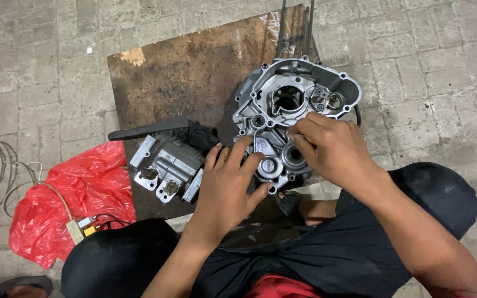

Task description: The person sits on the floor and uses a flat metal tool to scrape and clean the surfaces of a disassembled engine casing. They rotate the casing to access different areas, including the cylinder bore and internal passages, while removing debris.

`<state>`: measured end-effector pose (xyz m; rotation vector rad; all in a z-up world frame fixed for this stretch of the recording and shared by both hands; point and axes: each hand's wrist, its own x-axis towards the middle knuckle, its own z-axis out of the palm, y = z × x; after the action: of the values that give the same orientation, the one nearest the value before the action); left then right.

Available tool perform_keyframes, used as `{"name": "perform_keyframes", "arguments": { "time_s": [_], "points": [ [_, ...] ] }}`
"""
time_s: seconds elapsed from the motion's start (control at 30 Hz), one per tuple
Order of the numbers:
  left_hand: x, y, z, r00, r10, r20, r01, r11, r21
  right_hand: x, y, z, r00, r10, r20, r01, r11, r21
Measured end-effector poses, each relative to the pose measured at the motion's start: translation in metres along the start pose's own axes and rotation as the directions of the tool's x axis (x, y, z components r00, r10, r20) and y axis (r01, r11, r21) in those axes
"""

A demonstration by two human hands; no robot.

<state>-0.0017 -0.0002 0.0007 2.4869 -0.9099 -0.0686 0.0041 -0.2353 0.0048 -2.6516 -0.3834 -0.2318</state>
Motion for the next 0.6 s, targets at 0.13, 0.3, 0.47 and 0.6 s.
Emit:
{"name": "perform_keyframes", "arguments": {
  "time_s": [0.13,0.3,0.47,0.6],
  "points": [
    [0.0002,0.0006,-0.0007,1.0,0.009,-0.004,-0.009,1.0,-0.003,0.0015,-0.0048,-0.0021,1.0,0.006,0.025,-0.007,0.998,0.059],
    [0.0001,-0.0006,-0.0017,1.0,-0.001,0.025,0.001,1.0,0.008,0.0039,-0.0089,-0.004,1.0,0.002,-0.028,0.002,0.99,0.142],
    [0.0,-0.001,0.0011,1.0,0.007,0.0,-0.007,1.0,0.009,0.0022,-0.0108,-0.0022,0.999,-0.026,-0.037,0.029,0.996,0.081],
    [-0.0008,-0.0026,0.0021,1.0,0.012,-0.002,-0.012,1.0,0.017,0.0004,-0.0029,-0.0013,0.998,0.047,-0.042,-0.041,0.99,0.132]
  ]
}}
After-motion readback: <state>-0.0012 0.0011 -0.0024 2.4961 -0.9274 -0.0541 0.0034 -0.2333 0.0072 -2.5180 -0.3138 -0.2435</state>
